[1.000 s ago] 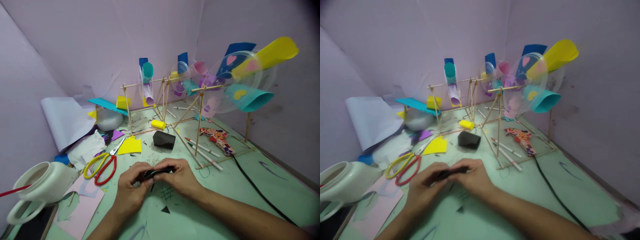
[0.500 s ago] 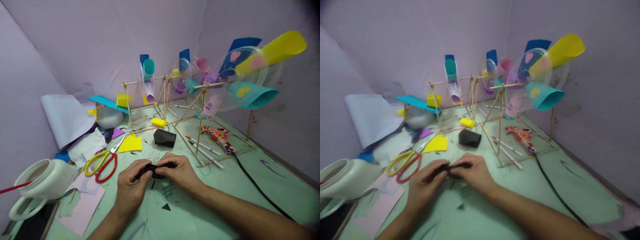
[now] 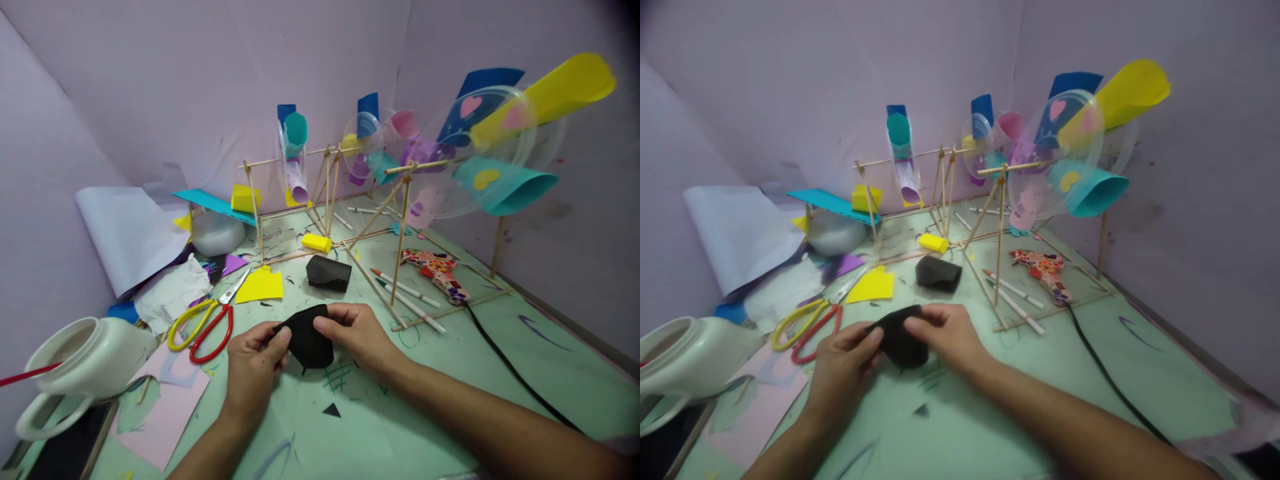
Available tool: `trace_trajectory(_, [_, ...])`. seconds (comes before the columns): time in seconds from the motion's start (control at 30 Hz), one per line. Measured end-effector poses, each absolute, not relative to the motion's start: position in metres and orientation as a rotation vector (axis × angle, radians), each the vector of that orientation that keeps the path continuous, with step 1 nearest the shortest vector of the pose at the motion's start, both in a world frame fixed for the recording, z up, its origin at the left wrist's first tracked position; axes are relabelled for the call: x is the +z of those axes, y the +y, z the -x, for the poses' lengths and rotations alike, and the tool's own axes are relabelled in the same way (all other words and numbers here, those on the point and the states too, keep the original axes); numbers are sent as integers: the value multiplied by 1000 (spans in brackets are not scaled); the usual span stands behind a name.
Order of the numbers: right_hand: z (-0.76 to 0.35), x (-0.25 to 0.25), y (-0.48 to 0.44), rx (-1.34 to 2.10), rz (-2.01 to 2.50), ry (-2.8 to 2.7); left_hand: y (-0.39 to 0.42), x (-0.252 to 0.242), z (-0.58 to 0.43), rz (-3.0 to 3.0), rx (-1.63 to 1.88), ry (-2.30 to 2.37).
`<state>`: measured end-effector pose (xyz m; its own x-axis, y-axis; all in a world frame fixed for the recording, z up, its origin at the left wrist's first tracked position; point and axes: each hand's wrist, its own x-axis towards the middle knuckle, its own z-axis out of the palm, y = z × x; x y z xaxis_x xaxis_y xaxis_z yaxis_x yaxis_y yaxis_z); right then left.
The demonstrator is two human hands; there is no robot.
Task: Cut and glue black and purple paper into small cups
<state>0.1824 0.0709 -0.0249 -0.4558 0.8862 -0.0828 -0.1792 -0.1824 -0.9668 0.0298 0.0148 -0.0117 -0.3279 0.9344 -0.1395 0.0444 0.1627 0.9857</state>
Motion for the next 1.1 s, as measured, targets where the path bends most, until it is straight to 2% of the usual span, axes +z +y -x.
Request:
trace_trajectory(0.33, [-181, -26, 71, 1670, 1023, -1271, 17, -12, -32, -1014, 1232, 1545])
trace_trajectory(0.6, [-180, -31, 67, 1849, 869, -1309, 15, -6, -34, -1024, 1236, 1655])
trace_trajectory(1.1, [-175, -39, 67, 1868, 828, -1213, 23, -11, -38, -1092, 1181, 1590])
